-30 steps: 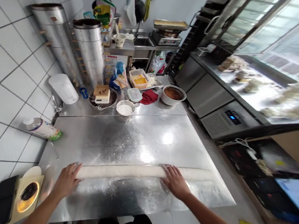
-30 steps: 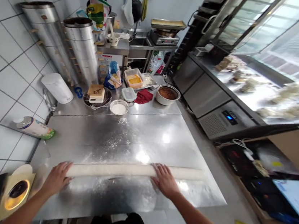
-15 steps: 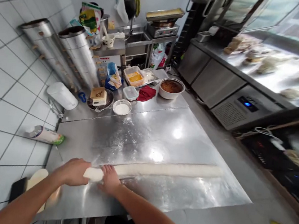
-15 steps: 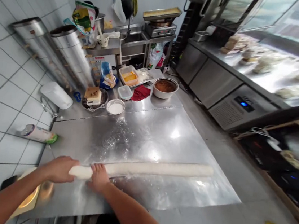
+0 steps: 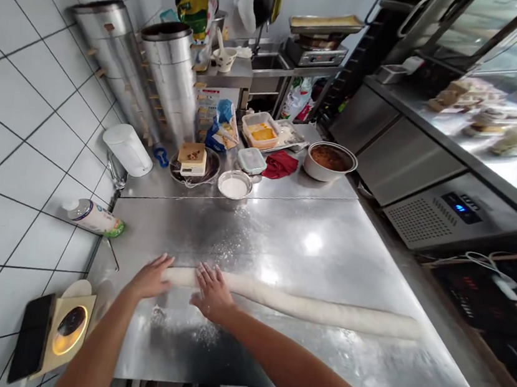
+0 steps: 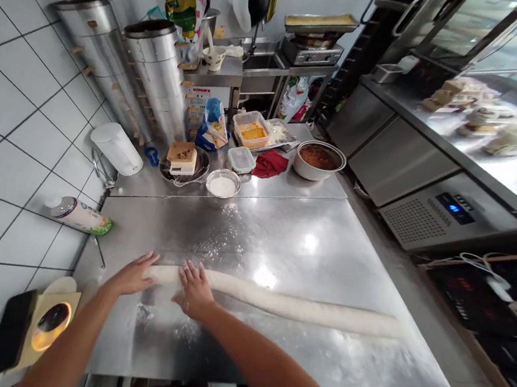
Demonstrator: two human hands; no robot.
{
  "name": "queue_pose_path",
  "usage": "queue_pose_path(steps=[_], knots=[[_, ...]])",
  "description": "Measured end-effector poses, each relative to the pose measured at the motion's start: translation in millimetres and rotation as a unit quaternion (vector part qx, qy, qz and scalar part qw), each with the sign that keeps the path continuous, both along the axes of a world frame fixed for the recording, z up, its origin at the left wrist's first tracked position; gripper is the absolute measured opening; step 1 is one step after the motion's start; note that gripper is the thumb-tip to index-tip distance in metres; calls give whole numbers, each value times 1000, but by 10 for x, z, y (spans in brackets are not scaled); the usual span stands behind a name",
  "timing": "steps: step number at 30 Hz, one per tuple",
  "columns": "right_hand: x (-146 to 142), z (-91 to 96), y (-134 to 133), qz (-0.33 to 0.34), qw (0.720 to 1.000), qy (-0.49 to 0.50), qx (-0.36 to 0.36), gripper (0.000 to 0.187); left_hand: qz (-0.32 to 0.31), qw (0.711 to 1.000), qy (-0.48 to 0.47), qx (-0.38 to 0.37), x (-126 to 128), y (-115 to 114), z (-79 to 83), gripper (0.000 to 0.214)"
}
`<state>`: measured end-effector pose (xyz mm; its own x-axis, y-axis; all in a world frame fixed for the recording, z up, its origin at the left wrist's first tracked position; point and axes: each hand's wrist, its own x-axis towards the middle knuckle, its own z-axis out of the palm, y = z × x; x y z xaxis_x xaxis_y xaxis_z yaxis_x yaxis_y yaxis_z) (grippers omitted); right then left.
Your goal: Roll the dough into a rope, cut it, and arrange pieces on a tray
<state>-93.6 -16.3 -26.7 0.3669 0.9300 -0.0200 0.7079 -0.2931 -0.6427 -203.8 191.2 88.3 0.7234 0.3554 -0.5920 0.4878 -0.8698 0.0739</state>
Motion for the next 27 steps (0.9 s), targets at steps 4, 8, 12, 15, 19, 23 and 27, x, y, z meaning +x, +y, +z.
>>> queue_pose_path(steps=[4,8,12,15,19,23,27], knots=[[-154,-139,77,-77,997,6,5,72,0,987,-120,110,-399,-346,-640,67],[-597,-65,-608,2,1000,14,28,52,-46,962,-209,167,-1546,-1021,-1063,75],[-1042,-199,-1258,98,994,-19,49,81,-72,957,-230,161,-1999,-1255,-1229,83],[-744,-275,-830,80,995,-28,50,82,-37,976,-180,121,-1278,-677,-1068,77],[278,-267,500,-151,988,-10,6,79,76,964,-191,168,109,441,-748,71],[481,-219,823,-198,980,5,8,67,88,958,-201,187,177,449,-720,69],[-483,-199,-382,-21,999,-19,27,75,-48,968,-195,148,-1340,-565,-1104,80]])
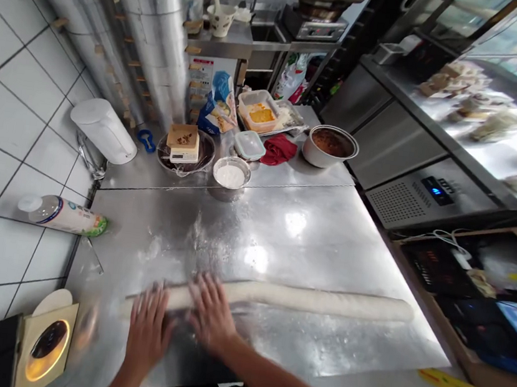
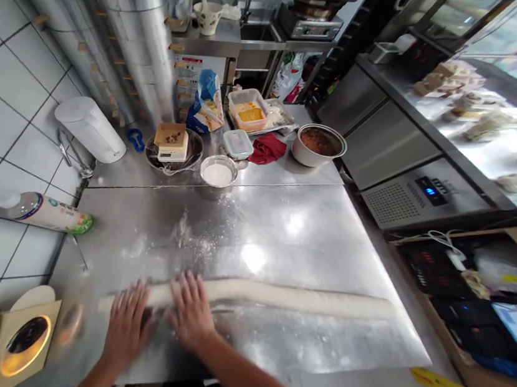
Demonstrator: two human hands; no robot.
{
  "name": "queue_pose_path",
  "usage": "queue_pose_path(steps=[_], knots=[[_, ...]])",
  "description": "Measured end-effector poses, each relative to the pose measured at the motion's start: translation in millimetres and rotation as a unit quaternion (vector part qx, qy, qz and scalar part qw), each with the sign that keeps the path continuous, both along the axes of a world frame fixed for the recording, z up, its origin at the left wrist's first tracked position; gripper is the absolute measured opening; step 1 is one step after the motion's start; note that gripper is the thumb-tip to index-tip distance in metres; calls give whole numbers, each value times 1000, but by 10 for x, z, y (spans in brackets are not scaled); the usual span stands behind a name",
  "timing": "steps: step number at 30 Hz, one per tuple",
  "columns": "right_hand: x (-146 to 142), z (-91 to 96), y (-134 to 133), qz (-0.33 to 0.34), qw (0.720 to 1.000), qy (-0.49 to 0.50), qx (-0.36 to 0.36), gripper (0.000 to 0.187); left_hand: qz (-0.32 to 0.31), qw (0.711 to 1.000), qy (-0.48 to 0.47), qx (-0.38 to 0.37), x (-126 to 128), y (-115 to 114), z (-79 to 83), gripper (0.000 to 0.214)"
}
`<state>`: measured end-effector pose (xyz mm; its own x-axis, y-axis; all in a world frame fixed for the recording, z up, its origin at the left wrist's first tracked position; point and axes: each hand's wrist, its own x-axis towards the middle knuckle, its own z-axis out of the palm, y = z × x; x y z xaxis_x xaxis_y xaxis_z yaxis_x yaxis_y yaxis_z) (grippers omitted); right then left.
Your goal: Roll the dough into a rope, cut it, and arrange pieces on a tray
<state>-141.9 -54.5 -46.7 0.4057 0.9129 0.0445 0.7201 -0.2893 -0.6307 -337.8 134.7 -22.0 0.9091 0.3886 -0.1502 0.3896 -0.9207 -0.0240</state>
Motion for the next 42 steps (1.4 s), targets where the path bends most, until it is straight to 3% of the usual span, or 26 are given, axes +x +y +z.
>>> queue_pose_path(steps=[2,3,5,7,9,10,12,14,16,17,19,20,22,24,26,28,30,31,33,36,38,39,40,42], knots=[[-368,-84,-649,101,995,-17,10,86,-58,998,-3,-3,-749,-268,-234,88],[-420,-143,-883,134,991,-26,12,88,-88,996,-31,1,-972,-271,-321,92],[-215,-256,-1129,141,989,-55,4,84,-93,994,-53,1,-987,-75,-392,95],[321,-324,-1147,72,994,-81,-20,78,-30,997,-61,21,-441,199,-329,87],[963,-341,-1092,-17,995,-82,-46,87,36,993,-92,66,449,320,-202,74],[1242,-341,-1090,-51,994,-78,-51,89,34,992,-96,70,924,275,-147,70],[1599,-357,-1212,-100,991,-70,-59,86,-69,996,-50,11,1754,-55,-102,64],[1643,-428,-1516,-107,990,-67,-59,81,-170,983,14,-60,2273,-639,-152,70],[1462,-551,-1905,-81,993,-69,-48,85,-231,964,55,-117,2441,-1304,-246,79],[1348,-614,-2084,-64,995,-69,-39,88,-232,962,67,-129,2424,-1602,-282,77],[1204,-688,-2332,-54,996,-63,-32,89,-210,962,94,-146,2296,-2028,-277,68],[1211,-676,-2390,-52,996,-51,-45,87,-195,963,109,-153,2231,-2135,-222,63],[1407,-537,-2404,-10,995,-9,-94,74,-184,958,139,-173,2189,-2144,1,54],[1779,-304,-2366,75,988,48,-129,56,-197,944,159,-213,2328,-1966,317,48],[2181,-111,-2354,125,984,95,-85,46,-215,925,161,-267,2636,-1755,586,45],[2445,-66,-2378,86,990,109,-11,52,-209,931,138,-267,2994,-1655,670,47],[2459,-171,-2427,-5,996,92,4,65,-175,957,107,-203,3211,-1741,541,57],[2364,-258,-2468,-48,996,79,-13,68,-153,969,95,-167,3212,-1852,424,60],[2004,-437,-2615,-95,993,53,-46,62,-119,982,78,-124,2960,-2167,170,57],[1301,-611,-3024,-78,997,-1,-6,53,-143,987,15,-70,2135,-2693,-125,56],[979,-648,-3280,-55,998,-35,19,66,-184,982,-28,-23,1647,-2921,-257,66],[926,-650,-3337,-43,998,-47,25,72,-202,978,-42,-6,1533,-2961,-310,71],[964,-646,-3321,-35,998,-52,28,78,-214,976,-48,3,1538,-2941,-353,74],[1307,-632,-3049,-53,997,-52,32,82,-212,976,-53,6,1918,-2724,-412,74]])
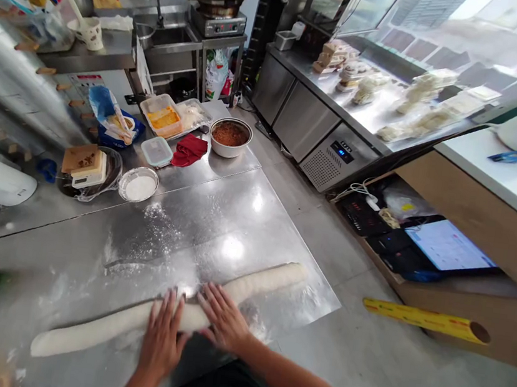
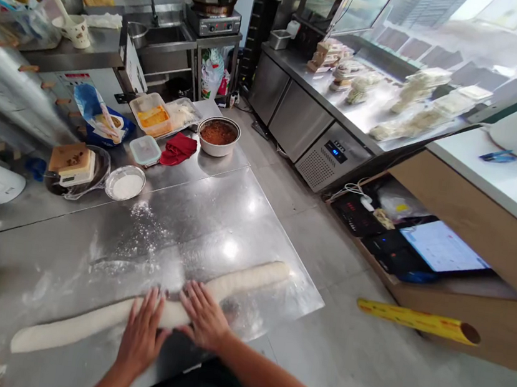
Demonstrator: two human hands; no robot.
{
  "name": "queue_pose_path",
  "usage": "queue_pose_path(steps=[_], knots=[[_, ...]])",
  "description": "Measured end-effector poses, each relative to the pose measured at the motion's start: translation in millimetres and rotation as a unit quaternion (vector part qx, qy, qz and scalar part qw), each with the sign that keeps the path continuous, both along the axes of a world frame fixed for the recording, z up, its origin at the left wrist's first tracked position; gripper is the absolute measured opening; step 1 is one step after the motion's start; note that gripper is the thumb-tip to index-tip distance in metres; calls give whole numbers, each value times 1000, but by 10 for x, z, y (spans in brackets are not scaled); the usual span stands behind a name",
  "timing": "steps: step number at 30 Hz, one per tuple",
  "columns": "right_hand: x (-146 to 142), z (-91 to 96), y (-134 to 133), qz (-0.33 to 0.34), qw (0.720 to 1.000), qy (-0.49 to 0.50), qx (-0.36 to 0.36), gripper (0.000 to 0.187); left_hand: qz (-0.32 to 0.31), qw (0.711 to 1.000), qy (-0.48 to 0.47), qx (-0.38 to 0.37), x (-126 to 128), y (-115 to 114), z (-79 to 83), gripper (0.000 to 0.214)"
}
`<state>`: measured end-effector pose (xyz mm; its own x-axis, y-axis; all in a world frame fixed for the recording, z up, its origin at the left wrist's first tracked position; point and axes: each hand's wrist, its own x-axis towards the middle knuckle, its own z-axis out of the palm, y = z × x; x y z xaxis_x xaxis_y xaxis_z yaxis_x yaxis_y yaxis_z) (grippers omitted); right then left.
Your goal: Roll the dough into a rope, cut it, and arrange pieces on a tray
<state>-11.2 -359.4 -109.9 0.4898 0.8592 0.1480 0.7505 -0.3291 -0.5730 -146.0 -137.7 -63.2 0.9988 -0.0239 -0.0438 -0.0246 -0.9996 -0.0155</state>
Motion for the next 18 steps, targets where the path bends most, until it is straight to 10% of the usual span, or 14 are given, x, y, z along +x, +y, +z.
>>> queue_pose_path(steps=[5,8,10,14,18], knots=[[1333,-15,1259,-250,967,43,-40,66,225,973,-49,26,1656,886,-37,66],[1203,2,1381,-241,969,43,-36,63,169,985,-24,18,1537,916,-8,61],[687,14,1021,-178,984,19,-21,65,61,998,10,-4,892,648,16,63],[-31,-130,-230,8,1000,-19,-5,74,55,998,-33,-15,-320,-54,-30,84],[680,-363,-1464,-82,994,-24,-68,66,61,996,-41,-57,40,-777,-213,96]])
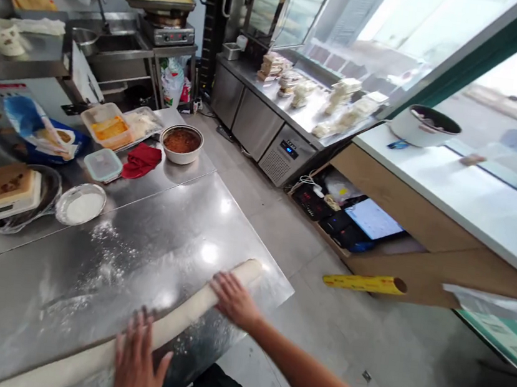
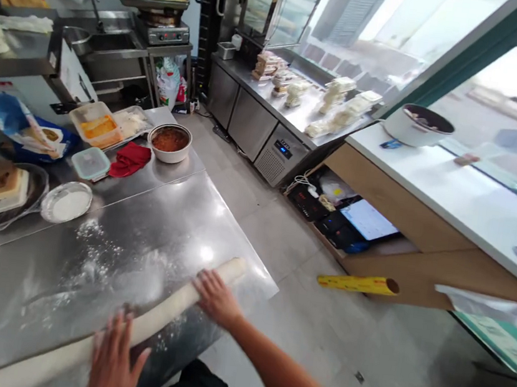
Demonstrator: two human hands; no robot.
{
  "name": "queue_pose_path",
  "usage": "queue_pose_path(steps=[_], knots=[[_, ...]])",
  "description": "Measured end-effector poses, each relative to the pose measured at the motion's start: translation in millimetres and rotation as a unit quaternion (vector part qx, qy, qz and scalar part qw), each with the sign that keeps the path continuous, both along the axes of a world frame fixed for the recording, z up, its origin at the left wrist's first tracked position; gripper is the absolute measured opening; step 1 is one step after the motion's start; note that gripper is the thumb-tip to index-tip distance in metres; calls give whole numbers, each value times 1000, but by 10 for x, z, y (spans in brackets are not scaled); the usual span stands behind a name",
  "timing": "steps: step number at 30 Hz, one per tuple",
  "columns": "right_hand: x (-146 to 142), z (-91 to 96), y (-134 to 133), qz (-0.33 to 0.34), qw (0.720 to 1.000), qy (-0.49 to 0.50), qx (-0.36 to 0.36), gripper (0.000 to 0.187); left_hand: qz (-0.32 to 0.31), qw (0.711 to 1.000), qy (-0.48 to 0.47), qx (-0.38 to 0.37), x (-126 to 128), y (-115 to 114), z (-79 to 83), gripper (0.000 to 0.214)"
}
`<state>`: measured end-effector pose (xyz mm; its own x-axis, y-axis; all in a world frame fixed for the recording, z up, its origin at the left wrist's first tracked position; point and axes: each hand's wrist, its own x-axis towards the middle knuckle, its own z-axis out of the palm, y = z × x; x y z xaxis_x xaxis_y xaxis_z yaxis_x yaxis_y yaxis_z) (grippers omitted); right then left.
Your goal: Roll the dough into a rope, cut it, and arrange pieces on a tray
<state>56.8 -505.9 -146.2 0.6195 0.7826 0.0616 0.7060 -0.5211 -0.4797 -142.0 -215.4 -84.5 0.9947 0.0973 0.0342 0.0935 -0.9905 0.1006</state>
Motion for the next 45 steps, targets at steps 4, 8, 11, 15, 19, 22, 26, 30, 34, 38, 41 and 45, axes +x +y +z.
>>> queue_pose_path(steps=[4,8,11,15,19,22,26,30,34,38,41,45], knots=[[922,-125,-711,30,998,47,-3,70,-105,987,107,-49,1150,-855,-92,89],[1151,-72,-765,56,994,86,-27,65,-85,932,326,-135,1951,-1099,181,61],[1230,197,-758,72,984,159,-33,52,-122,890,390,-205,2296,-745,622,40],[1536,605,-836,82,967,240,33,49,-200,833,416,-304,2676,-256,1053,42],[1552,526,-719,3,979,203,-26,67,-164,913,341,-154,2706,-455,719,60],[1036,193,-652,-60,988,136,-42,92,-115,962,244,-50,2159,-846,191,72],[326,-188,-766,-76,997,15,4,83,-154,987,50,18,1315,-1075,-298,65],[675,-246,-663,-67,998,20,-7,78,-131,988,78,31,1647,-935,-342,61],[1522,-101,-296,-61,996,67,-26,72,-89,975,202,4,2615,-698,-193,70],[1561,-12,-275,-24,997,54,-49,65,-128,966,225,-10,2598,-692,-85,66],[1045,29,-597,31,997,61,-37,50,-169,957,235,-35,1924,-880,-7,57],[133,45,-1018,-64,997,43,-10,66,-152,982,105,-25,949,-1224,-30,74]])
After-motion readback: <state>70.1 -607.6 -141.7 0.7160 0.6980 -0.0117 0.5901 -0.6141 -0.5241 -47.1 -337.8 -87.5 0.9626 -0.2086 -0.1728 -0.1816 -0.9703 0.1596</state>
